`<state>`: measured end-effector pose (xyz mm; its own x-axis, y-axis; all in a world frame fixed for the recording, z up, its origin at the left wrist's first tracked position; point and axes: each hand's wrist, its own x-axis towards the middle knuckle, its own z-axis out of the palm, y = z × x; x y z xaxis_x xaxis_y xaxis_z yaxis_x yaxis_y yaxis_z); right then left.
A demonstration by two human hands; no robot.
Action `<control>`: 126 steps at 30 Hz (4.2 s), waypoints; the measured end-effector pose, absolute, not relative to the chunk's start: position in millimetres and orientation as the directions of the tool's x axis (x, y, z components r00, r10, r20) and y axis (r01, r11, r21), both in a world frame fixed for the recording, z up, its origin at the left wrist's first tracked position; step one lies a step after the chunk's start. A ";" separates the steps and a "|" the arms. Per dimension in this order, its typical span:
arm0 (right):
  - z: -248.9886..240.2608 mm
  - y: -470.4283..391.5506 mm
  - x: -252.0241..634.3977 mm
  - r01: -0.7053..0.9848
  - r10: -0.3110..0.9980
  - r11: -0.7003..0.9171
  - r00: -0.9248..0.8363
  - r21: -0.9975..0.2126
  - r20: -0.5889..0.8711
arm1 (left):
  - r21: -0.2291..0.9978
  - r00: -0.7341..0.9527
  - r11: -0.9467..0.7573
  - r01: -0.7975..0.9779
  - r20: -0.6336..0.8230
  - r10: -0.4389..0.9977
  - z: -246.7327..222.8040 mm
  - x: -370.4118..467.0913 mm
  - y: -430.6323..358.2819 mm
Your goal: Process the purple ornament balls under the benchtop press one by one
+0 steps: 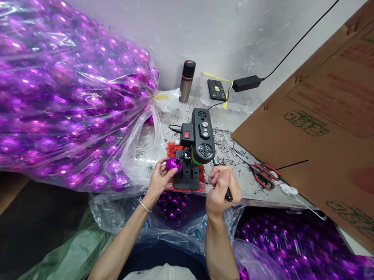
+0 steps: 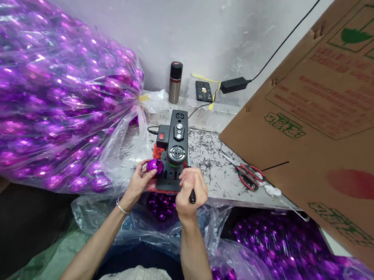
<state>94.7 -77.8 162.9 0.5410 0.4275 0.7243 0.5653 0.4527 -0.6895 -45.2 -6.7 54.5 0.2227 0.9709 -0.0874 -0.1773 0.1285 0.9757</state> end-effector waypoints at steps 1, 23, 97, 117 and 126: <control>164.8 -77.6 94.7 0.564 0.435 0.443 0.544 -0.697 0.717 | 0.981 0.228 0.112 -0.161 -0.074 0.971 46.5 -39.3 -11.1; 162.9 -81.4 96.3 0.612 0.448 0.437 0.488 -0.660 0.749 | 0.730 0.297 -0.501 0.465 0.404 0.865 20.4 -13.4 -22.0; 134.0 -82.2 99.5 0.624 0.410 0.481 0.461 -0.616 0.787 | 0.294 0.057 -0.083 0.952 0.096 0.994 91.0 -152.9 69.4; 123.4 -83.9 97.4 0.600 0.435 0.462 0.488 -0.653 0.756 | 0.054 0.094 -0.098 0.994 0.069 0.993 104.5 -142.2 153.1; 121.5 -84.7 98.9 0.609 0.456 0.445 0.477 -0.656 0.752 | 0.219 0.107 -0.103 0.970 -0.007 0.994 118.4 -139.7 181.5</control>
